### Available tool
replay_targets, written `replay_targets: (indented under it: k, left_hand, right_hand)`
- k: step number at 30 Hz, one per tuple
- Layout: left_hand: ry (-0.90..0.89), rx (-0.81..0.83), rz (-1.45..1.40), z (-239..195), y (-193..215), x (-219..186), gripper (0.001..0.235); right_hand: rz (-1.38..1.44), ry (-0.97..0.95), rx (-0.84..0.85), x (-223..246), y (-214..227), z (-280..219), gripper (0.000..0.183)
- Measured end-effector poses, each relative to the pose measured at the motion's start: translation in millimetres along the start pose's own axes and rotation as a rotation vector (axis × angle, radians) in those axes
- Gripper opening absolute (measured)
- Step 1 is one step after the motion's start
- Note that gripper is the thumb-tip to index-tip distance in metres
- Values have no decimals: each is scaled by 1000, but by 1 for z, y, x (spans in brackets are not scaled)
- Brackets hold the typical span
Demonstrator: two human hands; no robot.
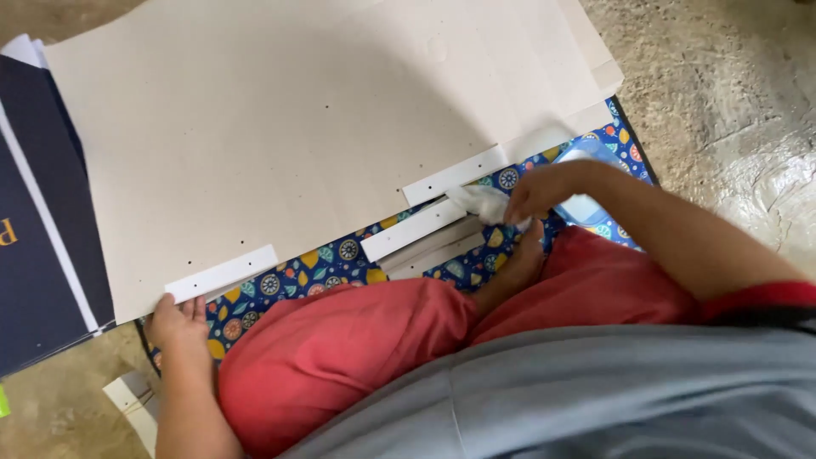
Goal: The person applies glue to small white paper strips using a brush and sticks them onto a larger white board. They then place a dark blue paper sheet with the word 'POLO' onto the board and smooth it down. The person repeats the gluing process on additional strips.
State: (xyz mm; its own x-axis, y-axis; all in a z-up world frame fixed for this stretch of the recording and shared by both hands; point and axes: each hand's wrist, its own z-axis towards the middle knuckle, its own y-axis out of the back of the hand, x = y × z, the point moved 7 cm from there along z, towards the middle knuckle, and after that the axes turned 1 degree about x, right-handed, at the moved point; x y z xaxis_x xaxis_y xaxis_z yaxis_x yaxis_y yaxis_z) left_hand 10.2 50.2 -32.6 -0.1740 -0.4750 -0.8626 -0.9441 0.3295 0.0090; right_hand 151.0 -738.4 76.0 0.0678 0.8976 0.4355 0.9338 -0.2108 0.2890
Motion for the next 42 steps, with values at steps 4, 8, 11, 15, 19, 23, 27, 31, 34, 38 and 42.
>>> replay_targets:
  k: [4, 8, 11, 15, 19, 23, 27, 31, 34, 38, 42]
  left_hand:
    - [104, -162, 222, -102, -31, -39, 33]
    - [-645, -2, 648, -186, -98, -116, 46]
    - [-1022, 451, 995, -298, -187, -123, 43]
    - [-1213, 904, 1434, -386, -281, -31, 52]
    - [-1482, 1257, 1236, -462, -326, 84, 57]
    - [-1322, 1238, 1197, -489, -358, 151, 48]
    - [-1085, 1160, 895, -482, -376, 123, 48]
    - [-857, 1174, 591, -449, -414, 139, 53]
    - [-390, 1145, 684, -445, -433, 158, 75]
    - [-618, 1026, 904, -428, -451, 165, 85]
    - [-1023, 945, 920, -425, -454, 176, 73]
  right_hand:
    - [131, 102, -114, -49, 41, 25, 35]
    - [249, -197, -1006, -165, 132, 21, 43]
    - [42, -440, -1017, -215, 140, 46, 76]
    - [186, -509, -1136, -203, 142, 15, 59]
    - [238, -25, -1411, -147, 161, -39, 25]
    - [203, 387, -1517, -36, 150, -66, 21]
    - [-6, 417, -1399, 66, 108, -55, 15]
    - [-29, 415, -1300, 102, 79, -24, 16]
    - [-100, 204, -1100, 92, 61, 25, 19]
    - [-192, 424, -1196, 81, 70, 25, 19]
    - [-428, 435, -1318, 57, 103, 21, 58]
